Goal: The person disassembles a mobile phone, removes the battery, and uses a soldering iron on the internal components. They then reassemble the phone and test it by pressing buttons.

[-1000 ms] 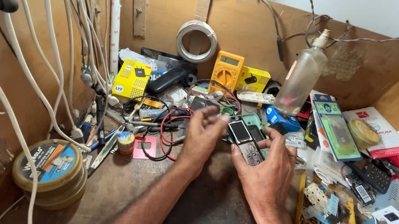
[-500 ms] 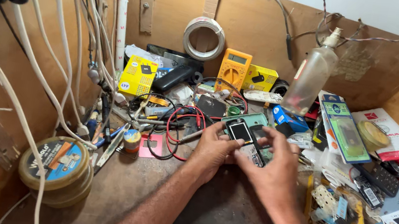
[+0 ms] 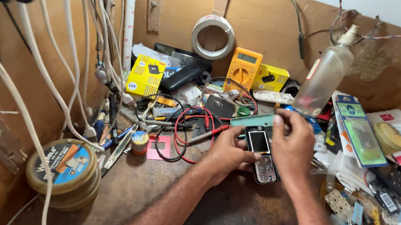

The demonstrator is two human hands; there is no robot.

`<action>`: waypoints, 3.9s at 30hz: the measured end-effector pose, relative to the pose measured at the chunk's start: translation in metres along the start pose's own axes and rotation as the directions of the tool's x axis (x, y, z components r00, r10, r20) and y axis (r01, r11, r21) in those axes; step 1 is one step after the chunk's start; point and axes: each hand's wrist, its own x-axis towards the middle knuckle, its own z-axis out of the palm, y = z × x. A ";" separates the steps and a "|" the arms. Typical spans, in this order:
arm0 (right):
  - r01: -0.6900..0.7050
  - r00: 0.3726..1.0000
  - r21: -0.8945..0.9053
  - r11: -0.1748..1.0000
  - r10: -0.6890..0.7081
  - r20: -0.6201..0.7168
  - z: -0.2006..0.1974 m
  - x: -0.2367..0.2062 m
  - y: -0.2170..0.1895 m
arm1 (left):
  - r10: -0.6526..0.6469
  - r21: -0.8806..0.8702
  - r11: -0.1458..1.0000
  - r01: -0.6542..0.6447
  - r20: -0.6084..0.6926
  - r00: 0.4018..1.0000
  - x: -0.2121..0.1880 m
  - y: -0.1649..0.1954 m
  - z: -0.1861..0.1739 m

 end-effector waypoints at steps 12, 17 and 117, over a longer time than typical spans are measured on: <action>0.246 0.956 -0.575 0.780 -0.293 0.012 0.017 0.003 -0.010 | 0.017 0.107 0.994 -0.028 0.097 0.995 -0.001 -0.005 -0.001; 0.136 0.972 -0.670 0.730 -0.230 -0.054 0.008 0.011 0.014 | -0.019 0.118 0.993 0.008 0.090 0.996 -0.002 -0.002 0.001; -0.152 0.970 -0.344 0.926 0.207 0.129 -0.039 -0.011 0.019 | -0.010 -0.195 0.980 -0.034 -0.220 0.975 0.019 0.010 -0.014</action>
